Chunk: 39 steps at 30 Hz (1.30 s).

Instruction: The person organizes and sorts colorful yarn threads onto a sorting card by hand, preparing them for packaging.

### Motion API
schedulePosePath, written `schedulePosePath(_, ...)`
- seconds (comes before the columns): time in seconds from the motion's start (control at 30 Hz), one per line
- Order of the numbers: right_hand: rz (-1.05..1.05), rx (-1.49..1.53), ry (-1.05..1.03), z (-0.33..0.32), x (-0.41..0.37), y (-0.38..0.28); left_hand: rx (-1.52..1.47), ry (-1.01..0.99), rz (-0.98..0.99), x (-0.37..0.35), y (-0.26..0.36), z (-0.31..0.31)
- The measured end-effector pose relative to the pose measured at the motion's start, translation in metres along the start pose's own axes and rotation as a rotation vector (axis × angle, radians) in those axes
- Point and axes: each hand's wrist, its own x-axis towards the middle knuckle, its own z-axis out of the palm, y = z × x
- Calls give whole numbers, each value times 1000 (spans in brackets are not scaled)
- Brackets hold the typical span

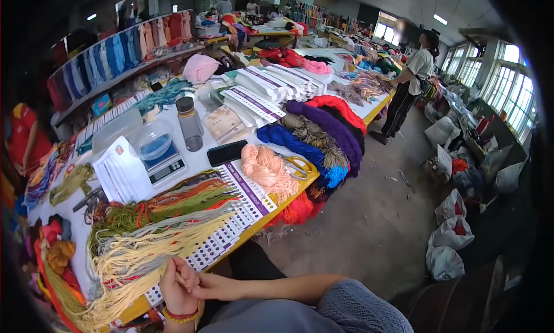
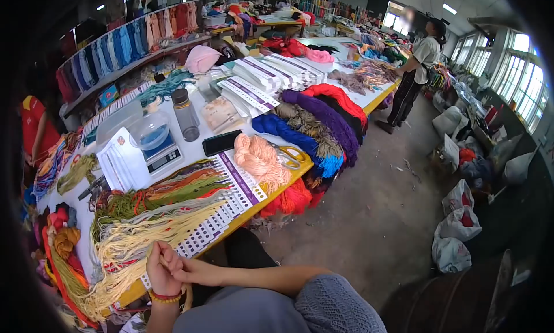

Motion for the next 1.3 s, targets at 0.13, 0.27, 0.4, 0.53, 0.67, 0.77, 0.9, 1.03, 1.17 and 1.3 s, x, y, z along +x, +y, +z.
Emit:
schedulePosePath(0.13, 482, -48, -354, 1, 3, -6, 218, 85, 257, -3, 8, -23)
schedulePosePath(0.27, 350, -114, -371, -5, -3, 1, -234, 77, 354, -20, 61, -52)
schedulePosePath(0.4, 423, -221, -266, -48, -16, 33, -186, -257, 420, -49, 147, -149)
schedulePosePath(0.53, 499, -637, -88, -97, -40, 37, -161, -276, 587, -108, 182, -180)
schedulePosePath(0.67, 725, -1030, 3, -104, -50, 13, -243, -157, 672, -143, 186, -170)
schedulePosePath(0.77, 542, -1331, 5, -108, -53, 34, -301, -25, 596, -141, 161, -155)
schedulePosePath(0.9, 157, -899, 70, -39, -12, 14, 25, 211, 211, -79, 46, -154)
schedulePosePath(1.03, 227, -682, 3, 4, 8, 5, 127, -40, -167, -24, -27, -99)
schedulePosePath(1.17, 249, -594, 49, -6, 12, 12, 34, 62, -149, -19, -24, -68)
schedulePosePath(1.3, 400, -67, 142, -9, 12, 3, -37, 19, -249, -17, -18, -69)
